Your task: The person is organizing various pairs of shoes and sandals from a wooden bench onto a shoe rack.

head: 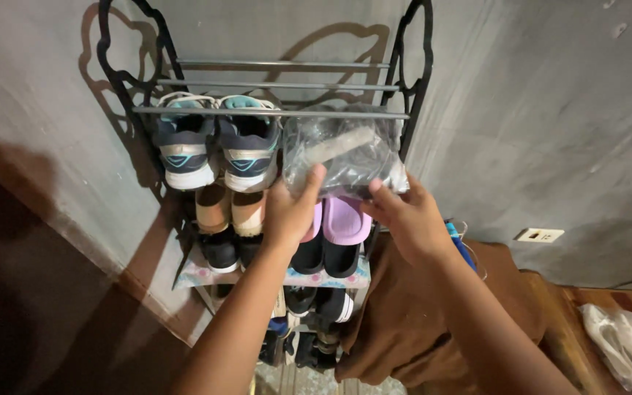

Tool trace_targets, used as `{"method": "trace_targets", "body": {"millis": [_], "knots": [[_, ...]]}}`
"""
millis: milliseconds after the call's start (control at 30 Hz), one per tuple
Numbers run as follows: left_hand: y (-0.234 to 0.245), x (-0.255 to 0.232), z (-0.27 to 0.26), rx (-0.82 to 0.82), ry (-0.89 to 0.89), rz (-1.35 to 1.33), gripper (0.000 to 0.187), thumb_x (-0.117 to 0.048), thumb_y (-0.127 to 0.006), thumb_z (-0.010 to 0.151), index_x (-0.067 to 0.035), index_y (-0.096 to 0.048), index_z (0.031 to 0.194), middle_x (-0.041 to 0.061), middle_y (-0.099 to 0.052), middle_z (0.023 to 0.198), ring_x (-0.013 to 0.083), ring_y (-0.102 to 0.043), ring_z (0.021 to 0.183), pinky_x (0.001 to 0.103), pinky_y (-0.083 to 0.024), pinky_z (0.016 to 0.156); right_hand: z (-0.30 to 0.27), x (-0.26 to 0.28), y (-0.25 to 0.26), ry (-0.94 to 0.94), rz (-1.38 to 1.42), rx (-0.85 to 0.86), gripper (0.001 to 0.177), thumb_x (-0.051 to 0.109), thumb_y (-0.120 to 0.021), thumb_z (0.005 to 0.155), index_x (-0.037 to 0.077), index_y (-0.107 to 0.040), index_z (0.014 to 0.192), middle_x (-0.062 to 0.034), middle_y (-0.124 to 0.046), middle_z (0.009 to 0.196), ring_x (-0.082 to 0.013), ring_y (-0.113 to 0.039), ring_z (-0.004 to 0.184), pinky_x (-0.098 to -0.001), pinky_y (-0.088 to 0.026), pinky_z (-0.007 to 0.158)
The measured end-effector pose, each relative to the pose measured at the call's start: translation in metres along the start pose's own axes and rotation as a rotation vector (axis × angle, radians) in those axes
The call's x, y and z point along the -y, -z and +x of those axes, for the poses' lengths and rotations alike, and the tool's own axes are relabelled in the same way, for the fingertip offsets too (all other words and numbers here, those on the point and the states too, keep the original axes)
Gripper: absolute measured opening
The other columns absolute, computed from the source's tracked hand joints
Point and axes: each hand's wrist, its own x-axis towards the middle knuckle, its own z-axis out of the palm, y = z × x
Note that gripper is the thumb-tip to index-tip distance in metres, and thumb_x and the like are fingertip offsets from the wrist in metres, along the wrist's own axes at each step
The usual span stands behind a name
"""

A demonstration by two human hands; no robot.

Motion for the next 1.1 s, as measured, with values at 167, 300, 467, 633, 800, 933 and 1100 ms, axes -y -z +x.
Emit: {"method": "trace_targets", "body": {"millis": [167, 300, 467, 633, 800, 933, 1100], "knots": [[0.014, 0.008, -0.006, 0.238, -0.212, -0.145, 0.052, -0.041, -0.081, 0.085, -0.001, -0.070, 0.116, 0.005, -0.077, 0.099, 0.0149, -0.071, 0.089, 0.031, -0.056, 0.081, 0.003, -0.013, 0.004, 0.099, -0.138, 0.017, 0.060, 0.021, -0.069, 0.093, -0.007, -0.048, 0.141, -0.0200, -0.068, 0.122, -0.0241, -0.073, 0.101, -0.0344, -0.065, 0.088], [0.013, 0.012, -0.007, 0.212, -0.080, -0.040, 0.050, -0.038, -0.082, 0.082, -0.002, -0.071, 0.114, 0.009, -0.075, 0.091, 0.0190, -0.066, 0.078, 0.035, -0.054, 0.073, 0.010, -0.005, 0.007, 0.103, -0.334, -0.015, 0.055, 0.024, -0.068, 0.094, -0.004, -0.051, 0.139, -0.0177, -0.071, 0.116, -0.0223, -0.074, 0.097, -0.0331, -0.065, 0.085], [0.003, 0.007, -0.007, 0.076, -0.190, 0.045, 0.052, -0.039, -0.084, 0.081, -0.001, -0.069, 0.114, 0.010, -0.078, 0.097, 0.0192, -0.073, 0.086, 0.034, -0.055, 0.081, 0.015, 0.003, -0.002, 0.100, -0.472, -0.161, 0.052, 0.026, -0.069, 0.094, -0.005, -0.055, 0.133, -0.0196, -0.073, 0.107, -0.0205, -0.076, 0.089, -0.0317, -0.063, 0.077], [-0.008, 0.021, -0.011, 0.052, -0.167, -0.004, 0.052, -0.038, -0.085, 0.081, -0.001, -0.069, 0.115, 0.011, -0.078, 0.100, 0.0213, -0.075, 0.089, 0.034, -0.056, 0.082, 0.014, -0.018, 0.011, 0.154, -0.666, -0.355, 0.055, 0.028, -0.072, 0.092, -0.005, -0.055, 0.133, -0.0203, -0.077, 0.095, -0.0205, -0.075, 0.079, -0.0318, -0.059, 0.066], [-0.021, 0.022, -0.037, 0.174, 0.013, -0.509, 0.064, -0.025, -0.078, 0.085, -0.008, -0.047, 0.138, 0.005, -0.071, 0.102, 0.0166, -0.067, 0.087, 0.034, -0.054, 0.074, -0.003, -0.026, 0.029, 0.025, -0.562, -0.233, 0.073, 0.037, -0.068, 0.095, -0.004, -0.038, 0.147, -0.0190, -0.072, 0.109, -0.0211, -0.075, 0.080, -0.0325, -0.062, 0.068], [-0.046, 0.014, -0.089, 0.037, 0.330, -0.753, 0.048, -0.025, -0.071, 0.091, -0.010, -0.051, 0.132, 0.001, -0.068, 0.099, 0.0159, -0.067, 0.082, 0.033, -0.056, 0.080, -0.043, -0.011, 0.055, -0.049, -0.351, -0.150, 0.067, 0.036, -0.064, 0.096, 0.001, -0.041, 0.148, -0.0154, -0.068, 0.124, -0.0201, -0.075, 0.090, -0.0322, -0.063, 0.077], [-0.120, 0.000, -0.166, 0.300, 0.489, -1.073, 0.023, -0.026, -0.065, 0.097, -0.007, -0.064, 0.109, 0.006, -0.069, 0.094, 0.0187, -0.069, 0.082, 0.034, -0.057, 0.080, -0.126, 0.008, 0.123, -0.162, 0.087, -0.056, 0.055, 0.028, -0.060, 0.098, 0.006, -0.048, 0.147, -0.0097, -0.064, 0.127, -0.0196, -0.069, 0.103, -0.0396, -0.059, 0.089]]}}
